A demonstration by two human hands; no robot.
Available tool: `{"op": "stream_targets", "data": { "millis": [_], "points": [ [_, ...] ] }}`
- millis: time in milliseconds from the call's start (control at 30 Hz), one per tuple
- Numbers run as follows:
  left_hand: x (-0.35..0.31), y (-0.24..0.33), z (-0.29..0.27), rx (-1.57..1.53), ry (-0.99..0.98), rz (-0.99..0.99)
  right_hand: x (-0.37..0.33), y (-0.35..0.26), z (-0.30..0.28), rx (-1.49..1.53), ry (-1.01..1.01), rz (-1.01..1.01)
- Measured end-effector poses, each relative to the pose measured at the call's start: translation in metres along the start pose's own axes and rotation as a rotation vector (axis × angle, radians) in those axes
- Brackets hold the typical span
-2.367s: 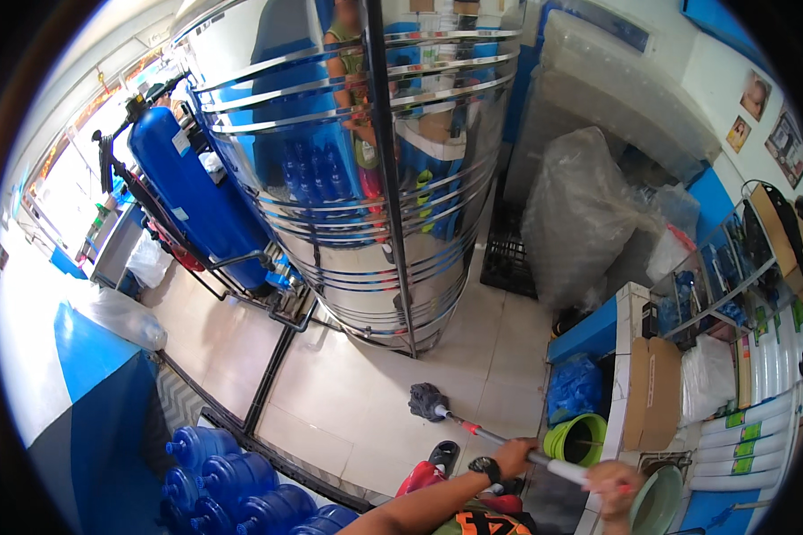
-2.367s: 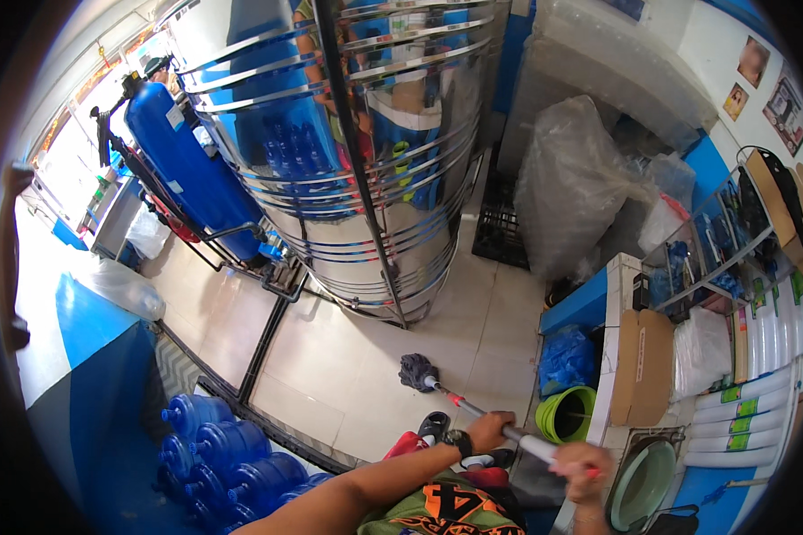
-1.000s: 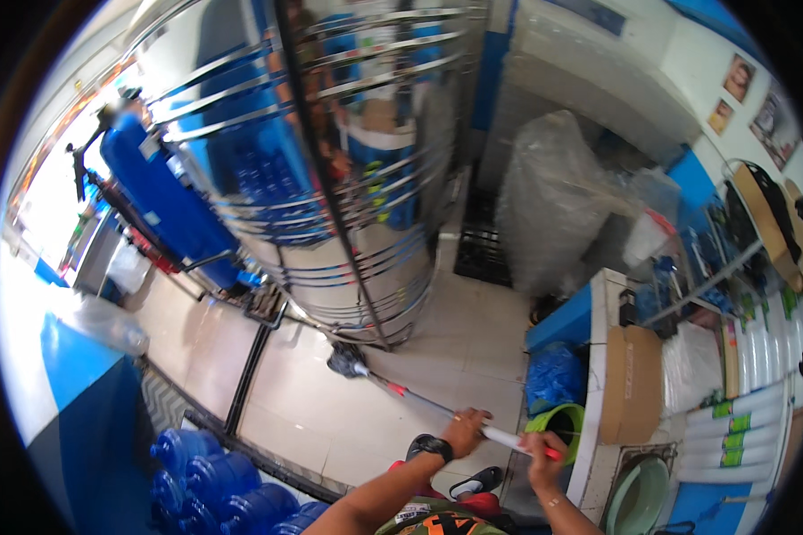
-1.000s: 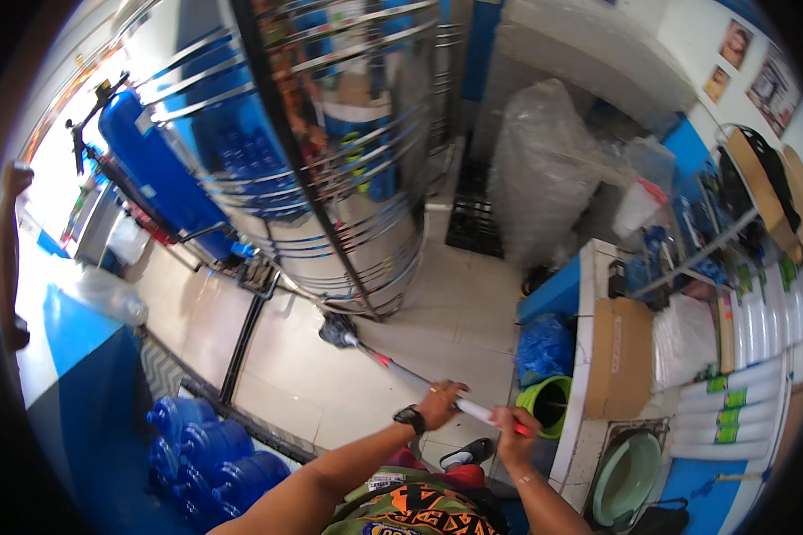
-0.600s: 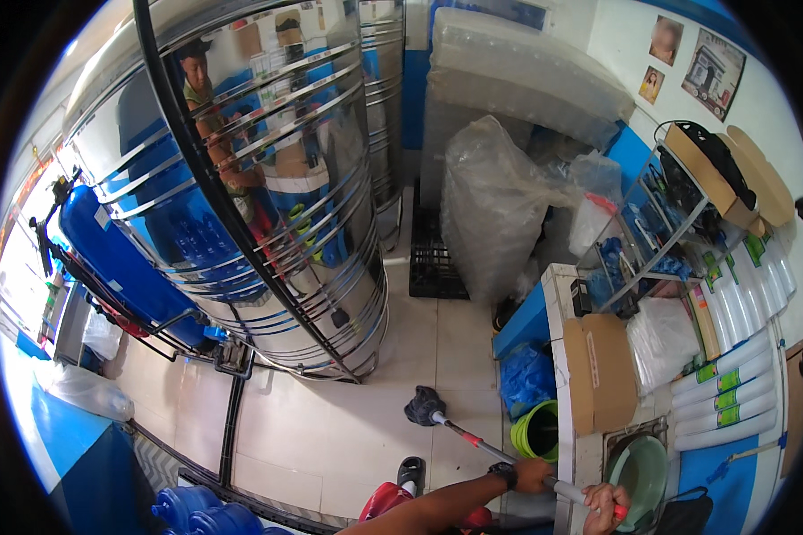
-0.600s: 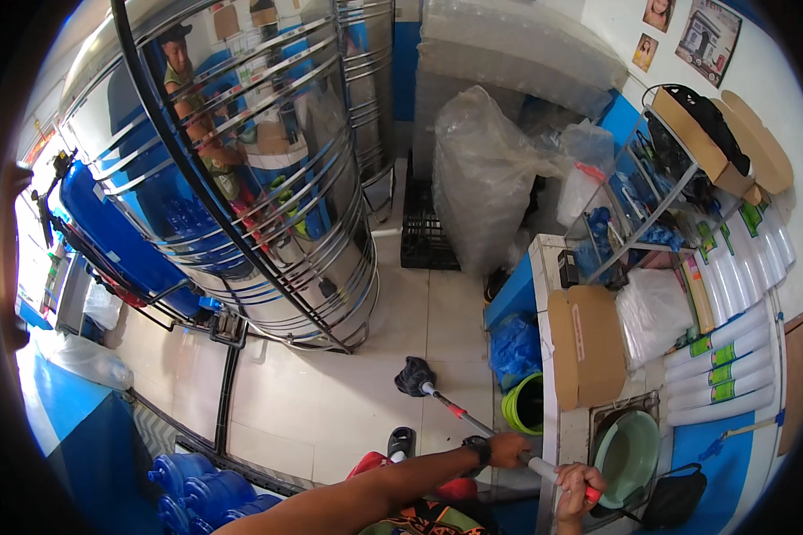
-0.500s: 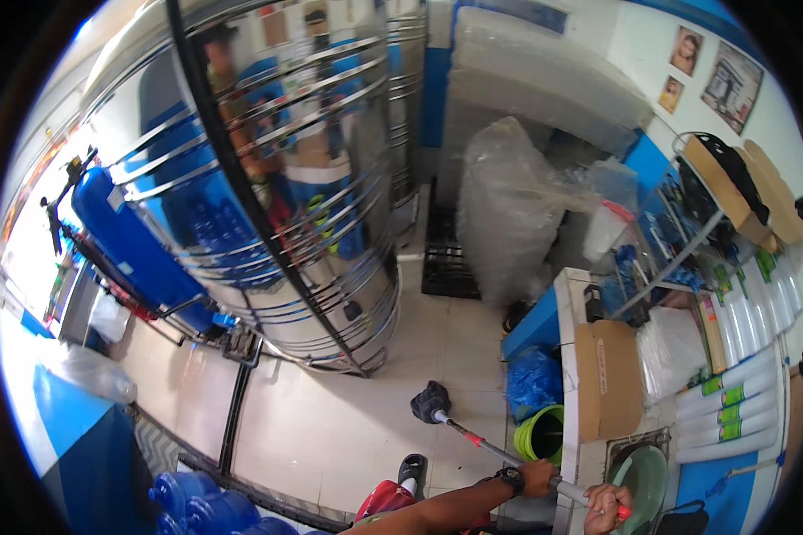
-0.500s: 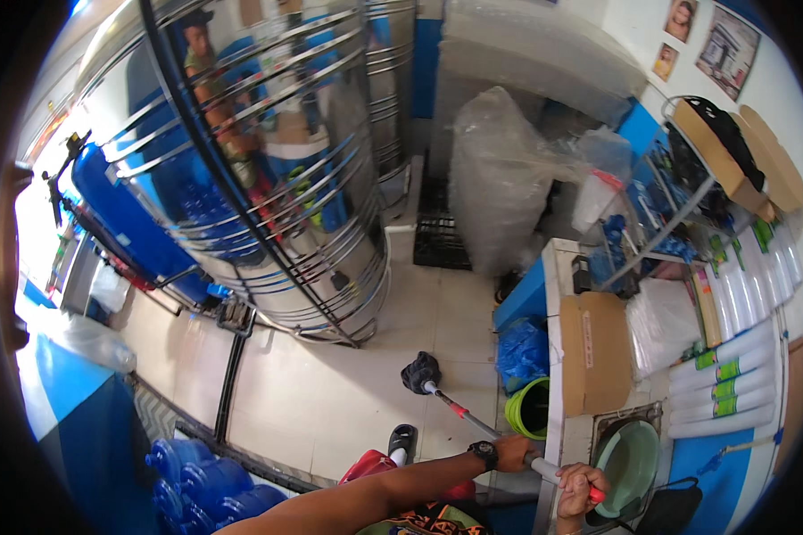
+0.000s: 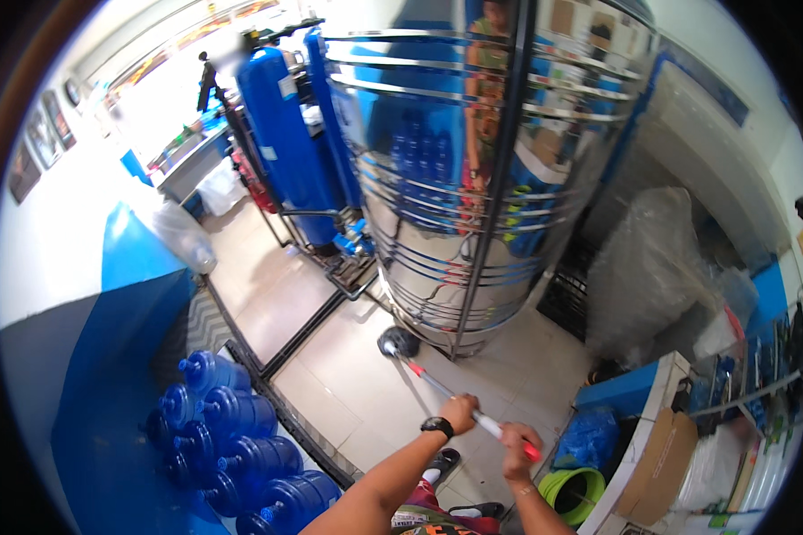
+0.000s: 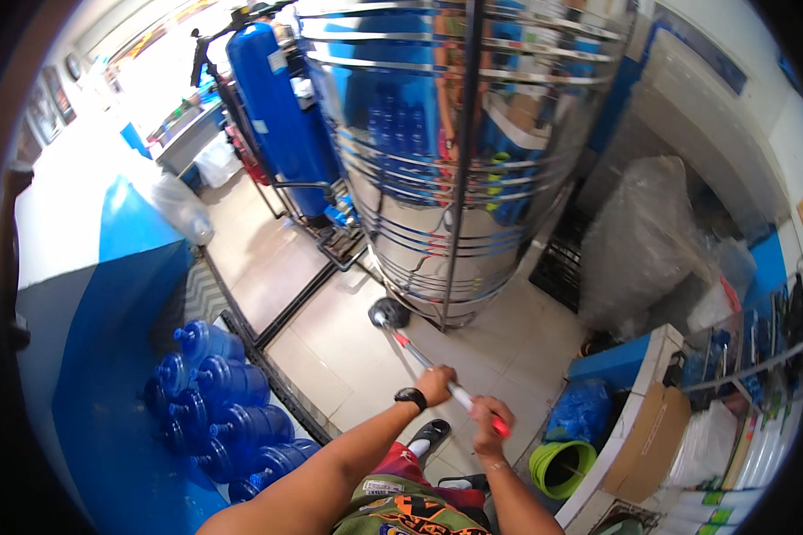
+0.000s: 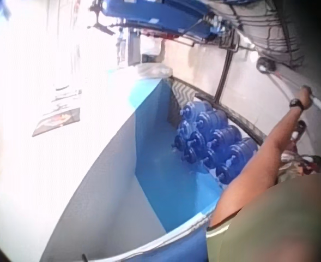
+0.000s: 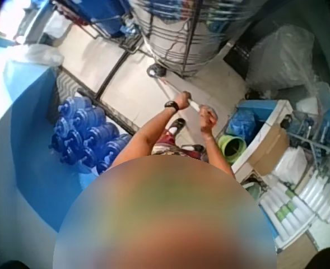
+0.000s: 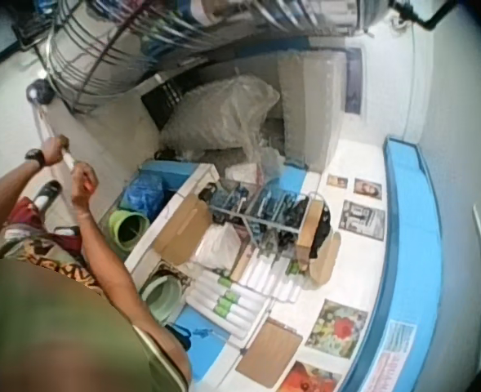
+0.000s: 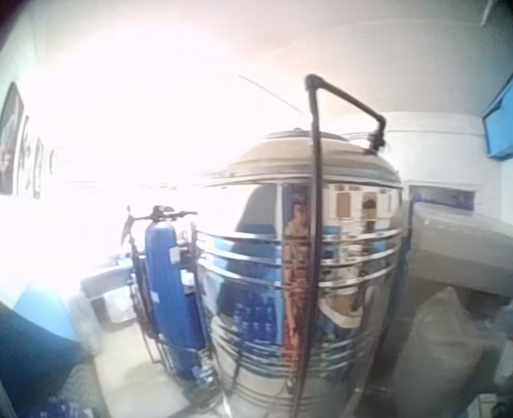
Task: The person mops the tiled floor of a water bottling room using a mop and a green bucket. They repeatedly dip the mop into the bucket, wring it, and mop different sections of the floor around large water tanks and stacks of blue bottles.
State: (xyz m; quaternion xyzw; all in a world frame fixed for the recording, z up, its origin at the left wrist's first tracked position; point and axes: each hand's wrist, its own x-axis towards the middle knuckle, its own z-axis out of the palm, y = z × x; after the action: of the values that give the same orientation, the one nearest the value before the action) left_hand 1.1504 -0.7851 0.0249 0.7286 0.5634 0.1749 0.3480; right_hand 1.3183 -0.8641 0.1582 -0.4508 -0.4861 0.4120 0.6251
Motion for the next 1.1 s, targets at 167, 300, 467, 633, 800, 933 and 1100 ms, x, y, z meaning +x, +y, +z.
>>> {"op": "stream_targets", "data": {
  "millis": [167, 300, 467, 633, 800, 933, 1100],
  "points": [
    [-0.022, -0.099, -0.087, 0.086, 0.14, -0.369, 0.012, 0.045, 0.143, 0.008, -0.24, 0.047],
    [-0.045, -0.128, -0.151, 0.308, -0.017, -0.531, 0.007, 0.049, 0.203, -0.031, -0.395, -0.014],
    [-0.064, -0.1, -0.12, 0.258, 0.033, -0.475, 0.006, 0.037, 0.151, -0.057, -0.57, 0.018],
    [-0.074, -0.021, -0.014, 0.205, -0.06, -0.221, -0.016, -0.012, 0.005, -0.123, -0.529, -0.009],
    [-0.084, 0.12, 0.102, 0.123, -0.177, 0.053, -0.058, -0.109, -0.165, -0.234, -0.274, 0.22],
    [-0.115, 0.234, 0.175, -0.108, -0.235, 0.337, -0.098, -0.18, -0.258, -0.073, 0.026, 0.208],
    [-0.144, 0.303, 0.227, -0.235, -0.669, 0.313, -0.162, -0.234, -0.326, -0.105, 0.198, 0.143]
  ]
}}
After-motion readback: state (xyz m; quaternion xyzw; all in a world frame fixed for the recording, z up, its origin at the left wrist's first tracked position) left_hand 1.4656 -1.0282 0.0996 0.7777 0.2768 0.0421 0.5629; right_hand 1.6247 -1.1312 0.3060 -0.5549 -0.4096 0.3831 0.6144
